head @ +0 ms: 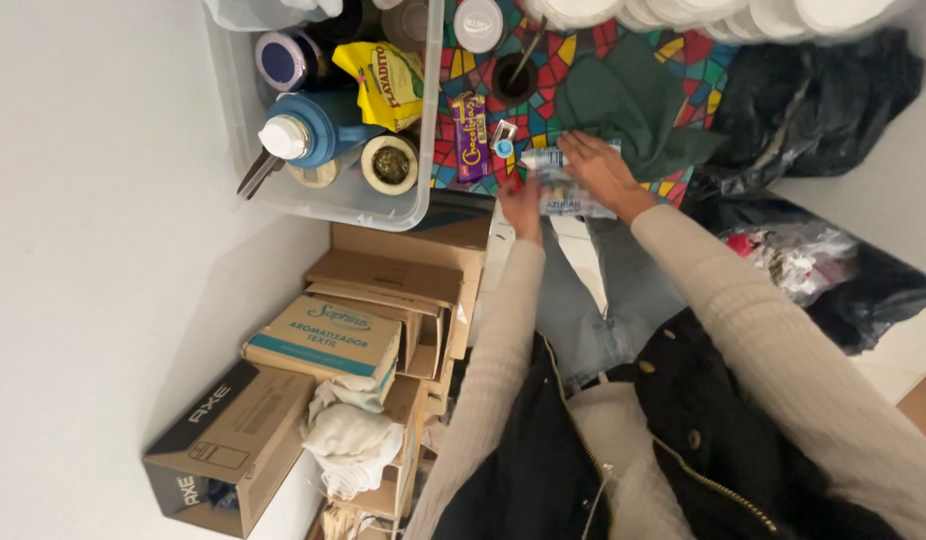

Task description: Organizing various production supplies and folding a plastic packet in a storage area.

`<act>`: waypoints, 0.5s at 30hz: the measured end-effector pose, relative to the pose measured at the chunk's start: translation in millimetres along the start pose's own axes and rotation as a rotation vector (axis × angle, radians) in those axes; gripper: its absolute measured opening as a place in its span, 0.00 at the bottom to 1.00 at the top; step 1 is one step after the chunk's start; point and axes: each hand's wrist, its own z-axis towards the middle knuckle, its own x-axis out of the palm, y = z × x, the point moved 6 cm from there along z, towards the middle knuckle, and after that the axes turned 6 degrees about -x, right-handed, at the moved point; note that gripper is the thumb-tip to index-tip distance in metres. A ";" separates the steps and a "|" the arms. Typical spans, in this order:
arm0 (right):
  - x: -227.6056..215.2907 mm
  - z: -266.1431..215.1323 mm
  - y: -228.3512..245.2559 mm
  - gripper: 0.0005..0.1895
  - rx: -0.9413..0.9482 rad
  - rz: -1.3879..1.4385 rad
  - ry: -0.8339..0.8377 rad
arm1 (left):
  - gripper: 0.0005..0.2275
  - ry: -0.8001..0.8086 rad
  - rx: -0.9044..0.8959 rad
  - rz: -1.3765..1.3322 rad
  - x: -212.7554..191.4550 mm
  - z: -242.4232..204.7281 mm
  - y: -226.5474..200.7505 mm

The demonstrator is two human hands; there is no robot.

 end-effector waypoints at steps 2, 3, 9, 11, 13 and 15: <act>2.5 4.0 -1.3 0.30 -0.051 0.006 0.011 | 0.26 0.114 -0.168 -0.269 7.0 -29.7 7.0; 6.3 1.8 4.7 0.31 -0.087 0.022 0.025 | 0.27 0.228 -0.343 -0.524 10.0 -52.0 16.0; 9.3 9.8 4.3 0.40 -0.297 -0.182 0.109 | 0.24 0.233 -0.458 -0.374 25.5 -52.1 98.0; 3.2 20.0 9.9 0.41 -0.364 -0.284 0.188 | 0.23 0.214 -0.406 -0.332 26.2 -51.2 95.0; 6.1 22.0 11.9 0.43 -0.428 -0.377 0.271 | 0.22 0.188 -0.364 -0.285 24.5 -59.4 87.1; 12.2 22.4 9.2 0.43 -0.513 -0.435 0.264 | 0.19 0.138 -0.120 -0.174 22.2 -68.1 58.5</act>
